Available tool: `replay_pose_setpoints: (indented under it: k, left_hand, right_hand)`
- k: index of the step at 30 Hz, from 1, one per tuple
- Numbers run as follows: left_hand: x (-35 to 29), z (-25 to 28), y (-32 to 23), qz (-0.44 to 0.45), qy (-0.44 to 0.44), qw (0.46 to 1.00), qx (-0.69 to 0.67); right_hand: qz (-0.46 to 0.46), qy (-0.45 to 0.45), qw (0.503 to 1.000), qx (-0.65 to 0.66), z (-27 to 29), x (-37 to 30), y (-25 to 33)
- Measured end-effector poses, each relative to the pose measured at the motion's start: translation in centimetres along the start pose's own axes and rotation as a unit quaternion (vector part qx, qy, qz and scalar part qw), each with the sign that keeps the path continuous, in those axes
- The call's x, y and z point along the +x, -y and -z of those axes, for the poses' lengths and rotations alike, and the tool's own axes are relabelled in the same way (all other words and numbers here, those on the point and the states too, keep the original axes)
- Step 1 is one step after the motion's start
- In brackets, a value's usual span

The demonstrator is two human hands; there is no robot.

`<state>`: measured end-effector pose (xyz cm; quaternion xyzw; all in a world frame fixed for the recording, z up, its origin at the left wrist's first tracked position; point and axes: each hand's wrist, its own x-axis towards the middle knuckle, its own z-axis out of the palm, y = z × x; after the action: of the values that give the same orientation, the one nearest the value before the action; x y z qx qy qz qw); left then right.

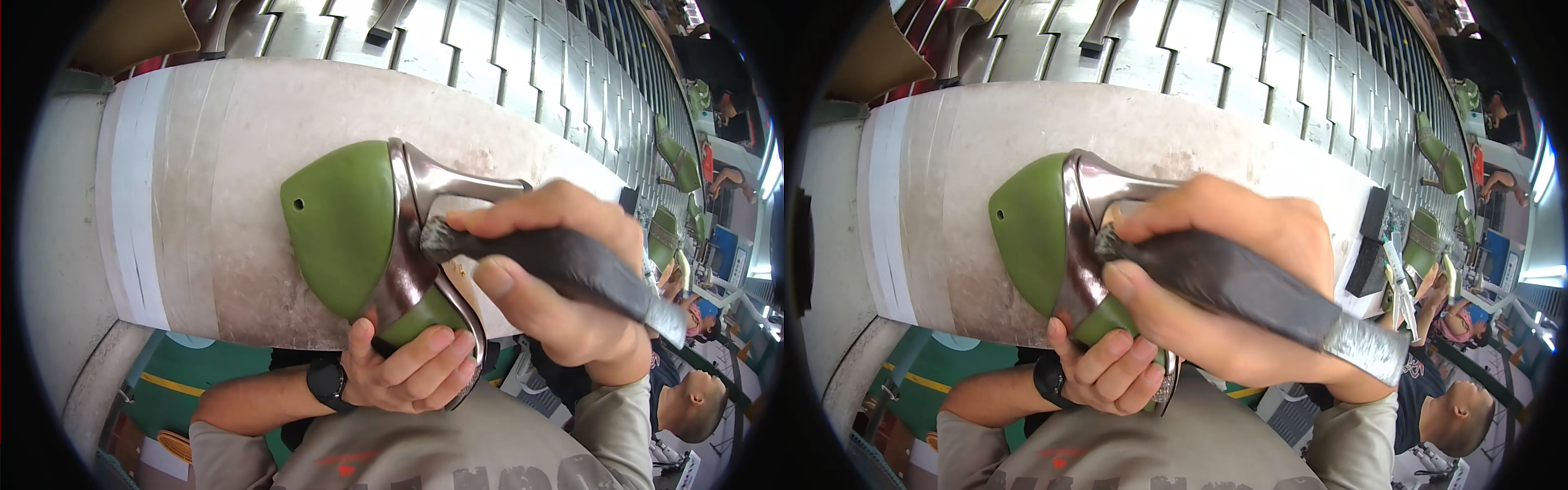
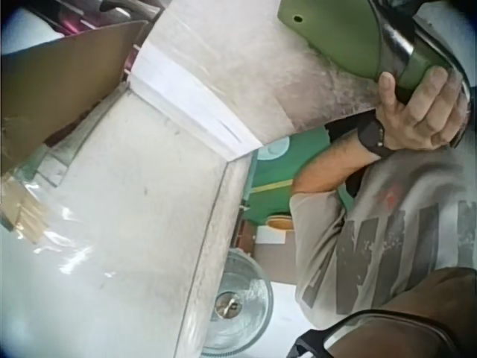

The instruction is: The person attaches soles and heels to shoes on a production line. They use a hammer to tap the edges of the shoe upper and heel into place, apply adhesive using a syringe, and then press a sole onto the bottom of the shoe by hand.

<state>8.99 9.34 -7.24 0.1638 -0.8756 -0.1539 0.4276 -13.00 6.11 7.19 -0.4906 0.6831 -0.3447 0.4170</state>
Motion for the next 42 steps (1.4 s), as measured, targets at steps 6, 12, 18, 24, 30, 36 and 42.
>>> replay_pose_setpoints:
  k: [6, 12, 18, 24, 30, 36, 42]
  left_hand:
    - [0.0, -0.3, -0.2, 0.018, -0.003, 1.000, 0.025]
    - [0.0, -0.6, -0.4, 0.008, -0.015, 0.999, 0.036]
    - [0.2, 0.3, 0.2, -0.045, 0.036, 0.995, 0.078]
    - [0.3, -0.2, 0.7, -0.044, 0.012, 0.995, 0.083]
    - [0.9, -0.4, -0.1, -0.015, -0.027, 0.996, 0.080]
    - [1.2, -0.6, 0.2, -0.023, -0.034, 0.997, 0.066]
    - [0.7, -0.1, 0.4, -0.022, -0.026, 0.997, 0.074]
  right_hand:
    - [0.101, 0.043, 0.993, -0.035, 0.9, 2.3, -0.4]
    - [-0.081, 0.112, 0.990, 0.000, 2.4, 1.3, 0.2]
    - [-0.096, 0.147, 0.984, -0.018, 2.3, 0.6, 0.4]
    - [0.002, -0.106, 0.986, 0.127, -1.1, -4.4, -3.1]
    - [0.190, -0.310, 0.905, 0.221, 0.1, -13.6, -3.3]
    - [0.081, -0.186, 0.942, 0.267, -3.7, -12.8, -4.8]
    - [0.101, -0.256, 0.949, 0.154, -1.3, -12.7, -2.7]
